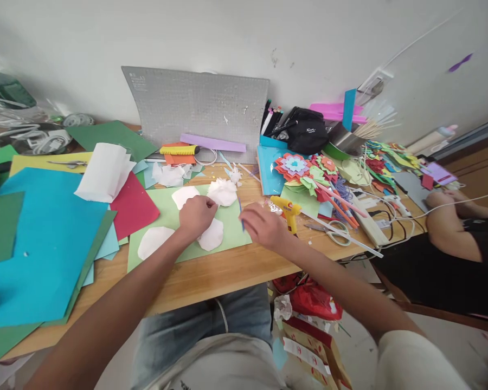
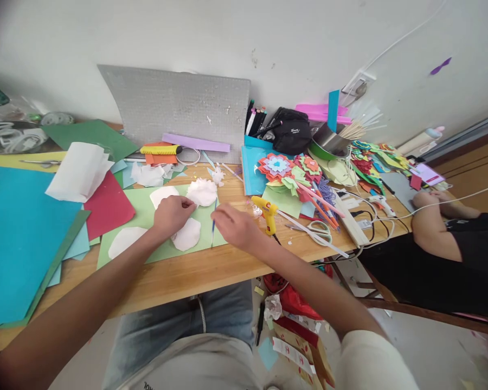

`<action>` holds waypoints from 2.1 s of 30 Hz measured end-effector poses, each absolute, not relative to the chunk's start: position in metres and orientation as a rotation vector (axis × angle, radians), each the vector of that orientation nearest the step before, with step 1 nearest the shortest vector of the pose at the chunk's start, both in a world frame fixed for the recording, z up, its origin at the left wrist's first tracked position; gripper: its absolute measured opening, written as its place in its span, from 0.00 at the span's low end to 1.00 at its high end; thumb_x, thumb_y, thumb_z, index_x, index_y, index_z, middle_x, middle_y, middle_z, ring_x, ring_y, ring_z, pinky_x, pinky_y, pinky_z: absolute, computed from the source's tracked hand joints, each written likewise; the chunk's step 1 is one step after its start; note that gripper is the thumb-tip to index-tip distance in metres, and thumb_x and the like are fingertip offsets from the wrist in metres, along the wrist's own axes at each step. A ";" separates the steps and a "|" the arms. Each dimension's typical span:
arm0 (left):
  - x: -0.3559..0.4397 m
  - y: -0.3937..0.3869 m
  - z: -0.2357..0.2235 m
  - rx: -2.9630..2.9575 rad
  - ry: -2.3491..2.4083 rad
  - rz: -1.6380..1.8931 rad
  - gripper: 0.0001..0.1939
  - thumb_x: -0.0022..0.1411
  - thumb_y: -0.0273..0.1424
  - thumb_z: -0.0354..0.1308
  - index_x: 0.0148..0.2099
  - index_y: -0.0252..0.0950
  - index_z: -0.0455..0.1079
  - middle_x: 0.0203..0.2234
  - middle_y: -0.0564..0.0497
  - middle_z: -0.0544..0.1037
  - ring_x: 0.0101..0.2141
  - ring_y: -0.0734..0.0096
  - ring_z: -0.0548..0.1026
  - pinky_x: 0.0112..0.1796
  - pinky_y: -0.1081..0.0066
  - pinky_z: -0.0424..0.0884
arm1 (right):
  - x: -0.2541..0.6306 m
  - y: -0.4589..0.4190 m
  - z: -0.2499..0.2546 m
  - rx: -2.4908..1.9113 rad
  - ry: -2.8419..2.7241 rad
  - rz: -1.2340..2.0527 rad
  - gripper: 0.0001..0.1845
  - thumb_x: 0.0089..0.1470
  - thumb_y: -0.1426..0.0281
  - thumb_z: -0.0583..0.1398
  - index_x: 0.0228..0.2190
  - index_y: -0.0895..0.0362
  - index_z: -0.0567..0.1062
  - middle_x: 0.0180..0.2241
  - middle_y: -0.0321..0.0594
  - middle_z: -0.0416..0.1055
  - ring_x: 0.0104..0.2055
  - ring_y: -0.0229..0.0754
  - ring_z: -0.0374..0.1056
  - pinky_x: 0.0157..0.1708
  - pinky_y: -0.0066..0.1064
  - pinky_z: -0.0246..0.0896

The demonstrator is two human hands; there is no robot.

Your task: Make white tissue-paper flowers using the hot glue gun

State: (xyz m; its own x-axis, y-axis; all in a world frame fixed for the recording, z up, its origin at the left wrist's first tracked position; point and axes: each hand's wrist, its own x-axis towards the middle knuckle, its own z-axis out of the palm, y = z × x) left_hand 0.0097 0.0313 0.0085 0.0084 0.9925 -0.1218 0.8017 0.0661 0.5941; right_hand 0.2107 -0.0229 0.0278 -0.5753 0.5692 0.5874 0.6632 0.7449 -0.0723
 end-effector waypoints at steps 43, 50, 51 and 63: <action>0.005 0.028 0.009 1.823 1.729 0.490 0.12 0.60 0.35 0.55 0.40 0.41 0.79 0.37 0.51 0.82 0.38 0.63 0.78 0.37 0.70 0.70 | 0.175 -0.027 -0.024 -1.150 -1.868 0.076 0.07 0.60 0.75 0.52 0.37 0.54 0.69 0.33 0.42 0.74 0.37 0.40 0.71 0.39 0.32 0.67; 0.005 0.028 0.008 1.834 1.721 0.493 0.12 0.59 0.35 0.55 0.40 0.41 0.79 0.37 0.52 0.82 0.37 0.63 0.78 0.37 0.71 0.70 | 0.175 -0.028 -0.023 -1.160 -1.893 0.044 0.08 0.61 0.74 0.51 0.38 0.54 0.69 0.32 0.42 0.73 0.36 0.42 0.70 0.37 0.33 0.67; 0.005 0.027 0.008 1.836 1.724 0.492 0.12 0.59 0.35 0.55 0.40 0.41 0.79 0.37 0.52 0.82 0.37 0.63 0.78 0.37 0.71 0.70 | 0.174 -0.028 -0.023 -1.168 -1.897 0.044 0.08 0.61 0.74 0.50 0.38 0.54 0.69 0.32 0.42 0.73 0.36 0.42 0.70 0.38 0.33 0.67; 0.001 0.026 0.006 1.825 1.678 0.533 0.11 0.56 0.34 0.57 0.39 0.40 0.78 0.34 0.52 0.82 0.35 0.66 0.78 0.38 0.71 0.71 | 0.172 -0.031 -0.016 -1.172 -1.828 0.114 0.07 0.61 0.73 0.51 0.36 0.54 0.69 0.31 0.41 0.74 0.35 0.41 0.71 0.37 0.33 0.67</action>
State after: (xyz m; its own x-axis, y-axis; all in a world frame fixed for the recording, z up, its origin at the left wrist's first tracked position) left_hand 0.0008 0.0264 0.0059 0.1220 0.9874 -0.1010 0.7478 -0.0245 0.6635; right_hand 0.1723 -0.0309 -0.0159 -0.1121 0.7537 0.6476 0.6672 0.5400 -0.5130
